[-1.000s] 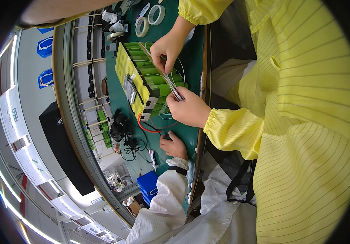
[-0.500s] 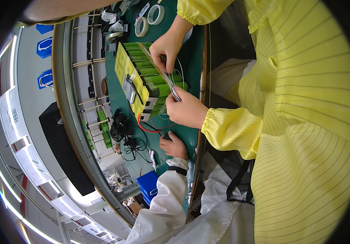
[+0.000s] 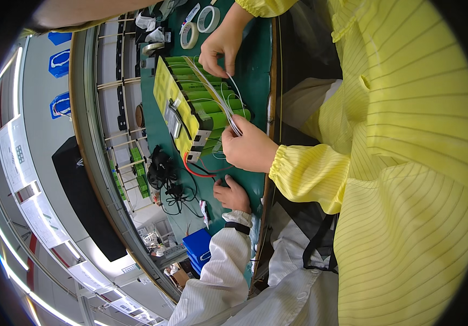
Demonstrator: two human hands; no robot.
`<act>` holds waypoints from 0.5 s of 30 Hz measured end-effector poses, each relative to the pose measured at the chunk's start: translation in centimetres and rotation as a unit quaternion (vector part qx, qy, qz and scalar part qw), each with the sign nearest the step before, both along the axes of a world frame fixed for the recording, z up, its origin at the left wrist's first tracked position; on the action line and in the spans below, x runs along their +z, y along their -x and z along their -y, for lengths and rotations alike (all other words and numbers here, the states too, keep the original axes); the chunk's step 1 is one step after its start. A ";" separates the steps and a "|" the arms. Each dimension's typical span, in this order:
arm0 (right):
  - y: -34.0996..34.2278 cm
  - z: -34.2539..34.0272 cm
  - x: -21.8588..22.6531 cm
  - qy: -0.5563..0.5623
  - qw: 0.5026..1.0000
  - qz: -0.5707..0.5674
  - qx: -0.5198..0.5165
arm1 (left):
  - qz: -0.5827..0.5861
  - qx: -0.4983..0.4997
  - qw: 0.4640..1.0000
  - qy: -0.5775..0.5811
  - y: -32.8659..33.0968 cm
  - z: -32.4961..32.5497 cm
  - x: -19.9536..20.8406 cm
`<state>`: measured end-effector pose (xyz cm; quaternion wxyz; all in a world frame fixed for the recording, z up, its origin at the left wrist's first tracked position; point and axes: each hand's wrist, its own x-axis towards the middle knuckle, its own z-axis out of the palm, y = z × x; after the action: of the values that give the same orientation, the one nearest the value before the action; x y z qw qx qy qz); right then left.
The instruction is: Assembling or repairing a large battery pack by organizing wires and applying tape.
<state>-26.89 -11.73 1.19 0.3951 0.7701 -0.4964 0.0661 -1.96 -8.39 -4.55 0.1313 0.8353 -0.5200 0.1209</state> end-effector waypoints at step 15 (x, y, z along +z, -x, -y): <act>-1.7 0.2 0.4 -0.030 0.985 -0.126 -0.110 | -0.006 -0.001 1.000 -0.005 0.0 -0.1 0.1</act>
<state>-25.23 -11.91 1.59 0.4365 0.7244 -0.5260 -0.0901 -2.01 -8.33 -4.46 0.1310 0.8360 -0.5208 0.1130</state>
